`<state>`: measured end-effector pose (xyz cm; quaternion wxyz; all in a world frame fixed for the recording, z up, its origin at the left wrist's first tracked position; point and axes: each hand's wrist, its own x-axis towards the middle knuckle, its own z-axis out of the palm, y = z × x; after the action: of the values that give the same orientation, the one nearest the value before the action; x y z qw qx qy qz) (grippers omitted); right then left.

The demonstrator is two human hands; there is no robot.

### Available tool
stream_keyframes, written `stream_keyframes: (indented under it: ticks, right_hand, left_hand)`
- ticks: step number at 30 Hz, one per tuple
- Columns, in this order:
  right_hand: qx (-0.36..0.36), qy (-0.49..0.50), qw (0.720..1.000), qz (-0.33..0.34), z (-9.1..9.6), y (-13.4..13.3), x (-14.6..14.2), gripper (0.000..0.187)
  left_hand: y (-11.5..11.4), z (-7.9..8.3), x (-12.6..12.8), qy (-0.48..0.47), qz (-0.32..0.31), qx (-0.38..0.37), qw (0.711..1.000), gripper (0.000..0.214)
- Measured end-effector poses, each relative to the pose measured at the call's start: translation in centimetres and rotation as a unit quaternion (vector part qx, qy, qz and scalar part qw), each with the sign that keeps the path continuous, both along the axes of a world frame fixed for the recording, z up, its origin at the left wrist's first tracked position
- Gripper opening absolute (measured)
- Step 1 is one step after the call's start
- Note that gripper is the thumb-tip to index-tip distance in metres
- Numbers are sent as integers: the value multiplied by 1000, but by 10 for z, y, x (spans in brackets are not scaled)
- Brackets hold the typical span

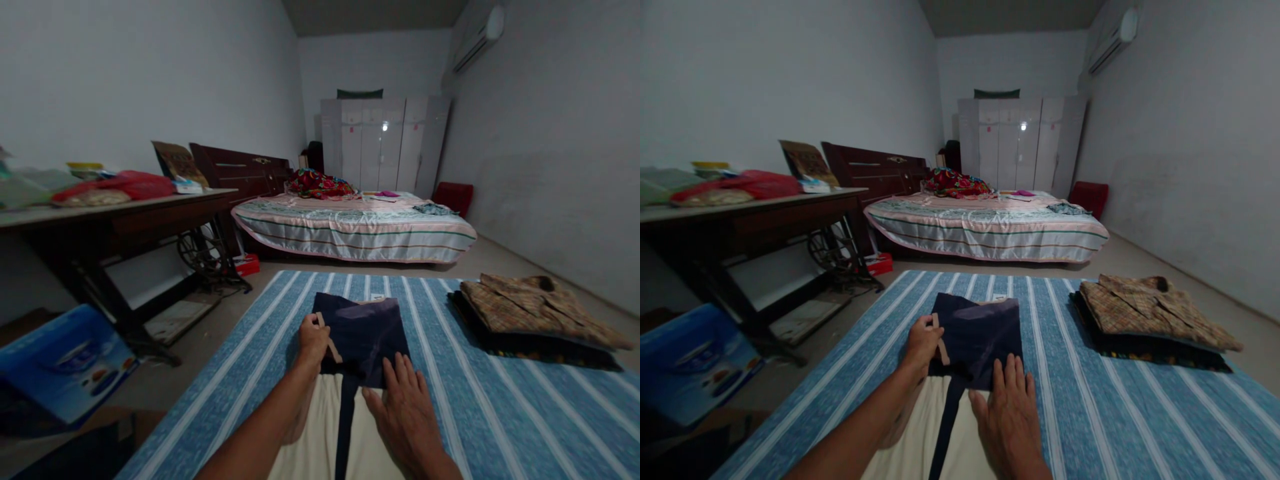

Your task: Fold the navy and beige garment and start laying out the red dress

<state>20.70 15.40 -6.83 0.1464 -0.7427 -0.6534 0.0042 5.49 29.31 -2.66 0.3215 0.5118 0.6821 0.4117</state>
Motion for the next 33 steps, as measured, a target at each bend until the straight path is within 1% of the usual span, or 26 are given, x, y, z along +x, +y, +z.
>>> stream_keyframes:
  ticks: [5, 11, 14, 17, 19, 21, 25, 28, 31, 33]
  right_hand:
    - [0, -4, 1000, 2, -1, -1, 0, 72]
    - [4, -5, 1000, 0, -2, -1, 0, 72]
    - [1, -3, 1000, -3, 0, 0, 0, 72]
    - [-5, 0, 1000, -8, 2, 0, 0, 71]
    - [-8, 2, 1000, -7, 3, -1, 1, 70]
    - [-13, 5, 1000, -6, 5, -1, 1, 70]
    - [-23, 14, 1000, -7, 7, -1, 2, 71]
    - [-27, 19, 999, -8, 9, -1, 2, 71]
    - [-29, 21, 999, -8, 10, -1, 3, 70]
    - [-32, 20, 999, -8, 10, 0, 3, 71]
  left_hand:
    - [-5, 4, 1, -33, 6, -39, 999, 23]
    - [-18, 14, 1, -99, -27, -86, 991, 22]
    - [-25, 19, 1, -130, -56, -98, 985, 36]
    - [-31, 24, 3, -136, -99, -99, 981, 67]
    - [-33, 27, 4, -132, -122, -103, 978, 81]
    - [-33, 29, 6, -151, -133, -103, 974, 84]
    - [-34, 29, 8, -197, -128, -97, 967, 79]
    - [-36, 28, 8, -186, -117, -108, 970, 81]
    - [-39, 28, 6, -157, -131, -127, 971, 82]
    - [-41, 27, 3, -88, -151, -122, 977, 74]
